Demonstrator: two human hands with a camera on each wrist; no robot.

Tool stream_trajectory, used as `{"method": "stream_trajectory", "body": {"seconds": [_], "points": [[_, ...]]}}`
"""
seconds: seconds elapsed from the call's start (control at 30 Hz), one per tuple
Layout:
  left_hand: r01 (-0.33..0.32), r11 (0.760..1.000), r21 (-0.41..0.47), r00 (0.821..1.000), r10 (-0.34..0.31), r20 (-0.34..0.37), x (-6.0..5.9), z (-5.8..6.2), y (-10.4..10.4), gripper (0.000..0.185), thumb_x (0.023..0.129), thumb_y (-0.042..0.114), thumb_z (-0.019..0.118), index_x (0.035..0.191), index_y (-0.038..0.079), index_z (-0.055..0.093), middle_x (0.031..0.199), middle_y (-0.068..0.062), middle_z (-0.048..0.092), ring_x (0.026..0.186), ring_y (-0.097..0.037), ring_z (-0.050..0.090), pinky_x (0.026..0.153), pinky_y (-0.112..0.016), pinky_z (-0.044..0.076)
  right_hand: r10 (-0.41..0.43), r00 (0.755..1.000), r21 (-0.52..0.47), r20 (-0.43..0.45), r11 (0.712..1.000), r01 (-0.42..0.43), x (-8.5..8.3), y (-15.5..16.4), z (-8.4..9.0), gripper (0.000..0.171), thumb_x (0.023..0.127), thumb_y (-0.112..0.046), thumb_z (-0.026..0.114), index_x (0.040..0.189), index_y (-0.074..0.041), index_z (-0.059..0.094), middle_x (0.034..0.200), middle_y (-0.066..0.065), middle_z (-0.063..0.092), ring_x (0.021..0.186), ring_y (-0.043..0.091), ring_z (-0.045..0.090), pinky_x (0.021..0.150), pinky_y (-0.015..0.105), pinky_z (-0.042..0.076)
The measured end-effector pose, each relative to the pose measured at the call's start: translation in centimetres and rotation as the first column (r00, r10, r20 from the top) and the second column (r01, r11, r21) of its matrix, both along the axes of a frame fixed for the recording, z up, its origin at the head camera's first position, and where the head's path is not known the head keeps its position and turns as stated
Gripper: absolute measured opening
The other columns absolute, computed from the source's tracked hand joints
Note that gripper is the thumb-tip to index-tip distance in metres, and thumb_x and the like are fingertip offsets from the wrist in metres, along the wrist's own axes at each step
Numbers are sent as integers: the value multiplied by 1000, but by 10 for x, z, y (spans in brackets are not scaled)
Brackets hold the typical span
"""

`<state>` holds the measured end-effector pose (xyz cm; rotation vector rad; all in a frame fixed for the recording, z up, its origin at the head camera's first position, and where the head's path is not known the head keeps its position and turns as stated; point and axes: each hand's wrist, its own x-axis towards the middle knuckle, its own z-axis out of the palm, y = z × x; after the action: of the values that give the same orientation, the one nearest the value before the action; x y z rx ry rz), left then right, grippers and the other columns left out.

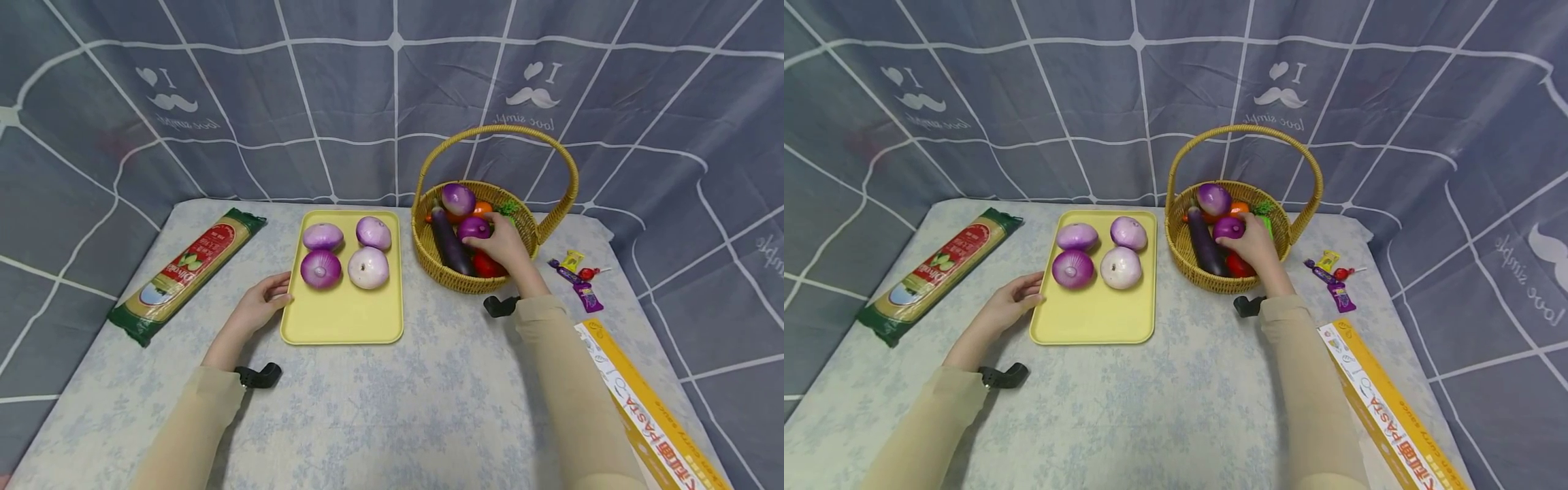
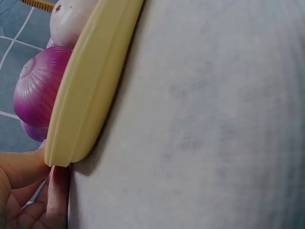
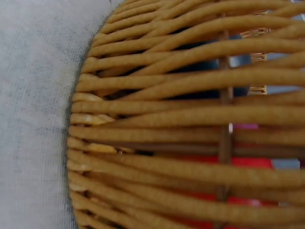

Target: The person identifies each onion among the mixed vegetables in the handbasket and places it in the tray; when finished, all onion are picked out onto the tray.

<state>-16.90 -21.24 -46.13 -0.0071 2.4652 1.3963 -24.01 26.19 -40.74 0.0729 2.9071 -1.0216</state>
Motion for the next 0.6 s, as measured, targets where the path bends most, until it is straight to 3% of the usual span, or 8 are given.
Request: {"method": "stream_trajectory", "body": {"seconds": [0.13,0.33,0.6], "points": [[6,1000,-1,1000,-6,-5,0,-2,0,58,102,13,54,154,4,31,144,-23,48,133,-35,47,95,-20,48,2,1000,25,29,1000,-3,-3,-2,-2,82,88,-34,73,148,5,33,145,30,43,133,43,43,113,55,36],[7,1000,11,1000,-7,-8,0,-1,0,57,102,12,53,153,3,32,143,-24,48,132,-36,48,86,-9,45,4,1000,71,16,997,-5,-5,-7,-4,81,88,-30,74,148,6,33,144,31,43,132,44,42,113,54,36],[10,1000,20,1000,-10,-8,0,1,0,57,102,12,54,153,3,32,143,-25,49,132,-36,48,86,-8,44,17,1000,94,-7,995,-17,-7,-8,-7,76,88,-27,74,145,5,36,141,31,44,129,44,45,111,54,38]]}}
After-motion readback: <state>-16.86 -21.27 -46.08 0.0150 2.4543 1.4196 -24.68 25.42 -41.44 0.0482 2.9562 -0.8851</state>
